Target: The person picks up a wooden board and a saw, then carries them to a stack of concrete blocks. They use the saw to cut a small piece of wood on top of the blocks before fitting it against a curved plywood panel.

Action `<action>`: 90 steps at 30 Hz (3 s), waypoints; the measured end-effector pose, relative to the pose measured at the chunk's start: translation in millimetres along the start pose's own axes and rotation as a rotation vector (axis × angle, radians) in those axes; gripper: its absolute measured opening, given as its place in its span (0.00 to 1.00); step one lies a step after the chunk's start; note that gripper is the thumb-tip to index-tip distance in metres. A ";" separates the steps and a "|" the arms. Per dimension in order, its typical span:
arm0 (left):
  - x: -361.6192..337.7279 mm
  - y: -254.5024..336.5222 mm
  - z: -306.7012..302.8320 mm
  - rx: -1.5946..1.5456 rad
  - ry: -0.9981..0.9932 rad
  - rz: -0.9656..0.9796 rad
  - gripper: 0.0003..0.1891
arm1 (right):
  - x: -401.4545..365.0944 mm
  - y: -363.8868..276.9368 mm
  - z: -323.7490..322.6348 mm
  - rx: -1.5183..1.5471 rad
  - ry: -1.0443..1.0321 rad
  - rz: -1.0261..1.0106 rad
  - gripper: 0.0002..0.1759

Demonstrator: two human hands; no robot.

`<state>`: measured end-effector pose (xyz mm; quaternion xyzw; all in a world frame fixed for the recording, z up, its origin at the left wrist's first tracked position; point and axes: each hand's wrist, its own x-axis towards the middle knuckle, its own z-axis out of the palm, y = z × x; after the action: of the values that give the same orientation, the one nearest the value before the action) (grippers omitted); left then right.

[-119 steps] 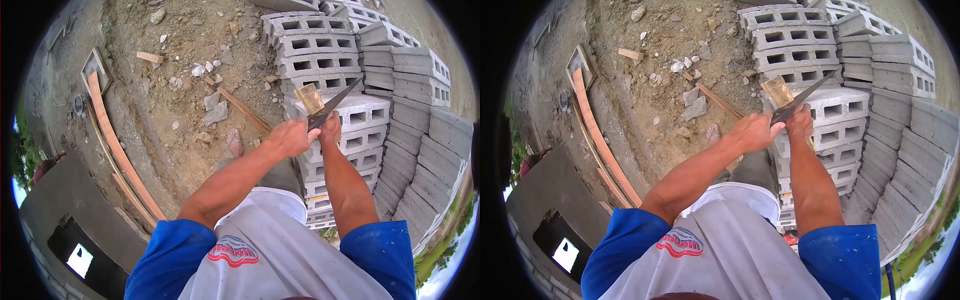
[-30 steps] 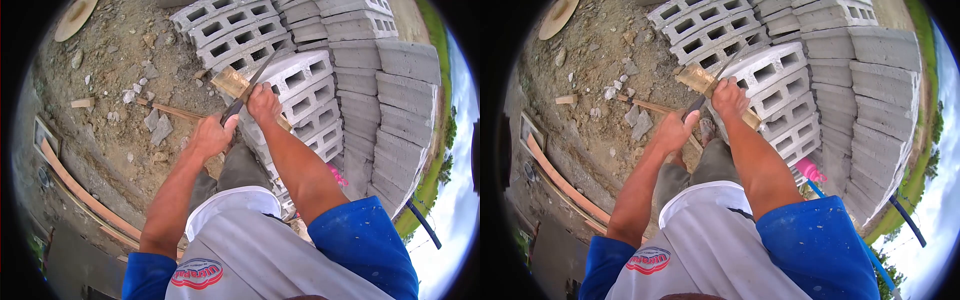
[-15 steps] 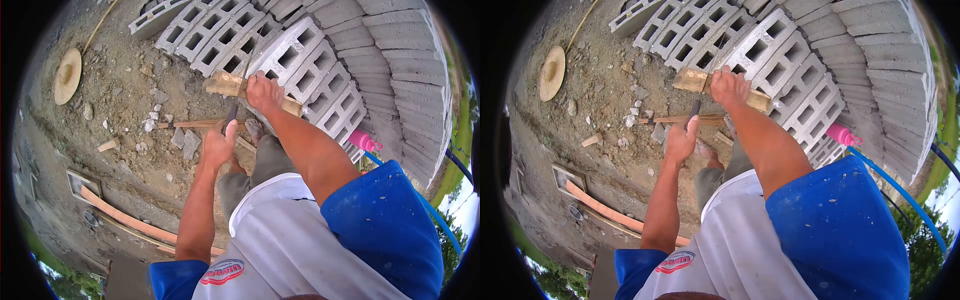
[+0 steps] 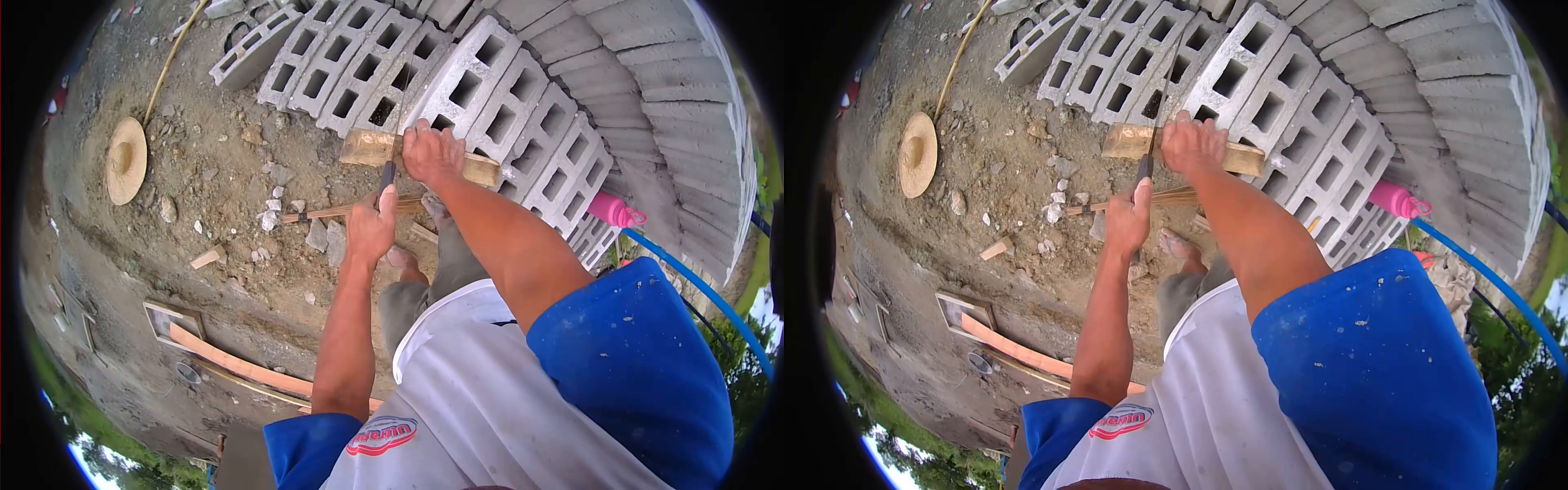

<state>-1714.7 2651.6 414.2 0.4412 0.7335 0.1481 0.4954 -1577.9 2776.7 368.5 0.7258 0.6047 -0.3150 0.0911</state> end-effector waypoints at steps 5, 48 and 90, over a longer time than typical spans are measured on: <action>-127.6 -16.0 -32.9 -0.054 0.003 -0.166 0.28 | 8.8 -10.4 -3.1 -0.045 0.011 -0.003 0.25; -124.4 -94.7 -19.6 -0.168 -0.134 -0.214 0.33 | -4.9 -9.9 3.9 -0.129 0.067 0.006 0.29; -47.8 47.5 156.4 0.064 0.014 0.305 0.35 | -79.7 184.1 -129.1 1.459 -1.088 -0.315 0.43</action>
<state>-1551.1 2606.2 401.0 0.5618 0.6659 0.2013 0.4477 -1366.5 2731.1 469.3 0.2648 0.2221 -0.9245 -0.1609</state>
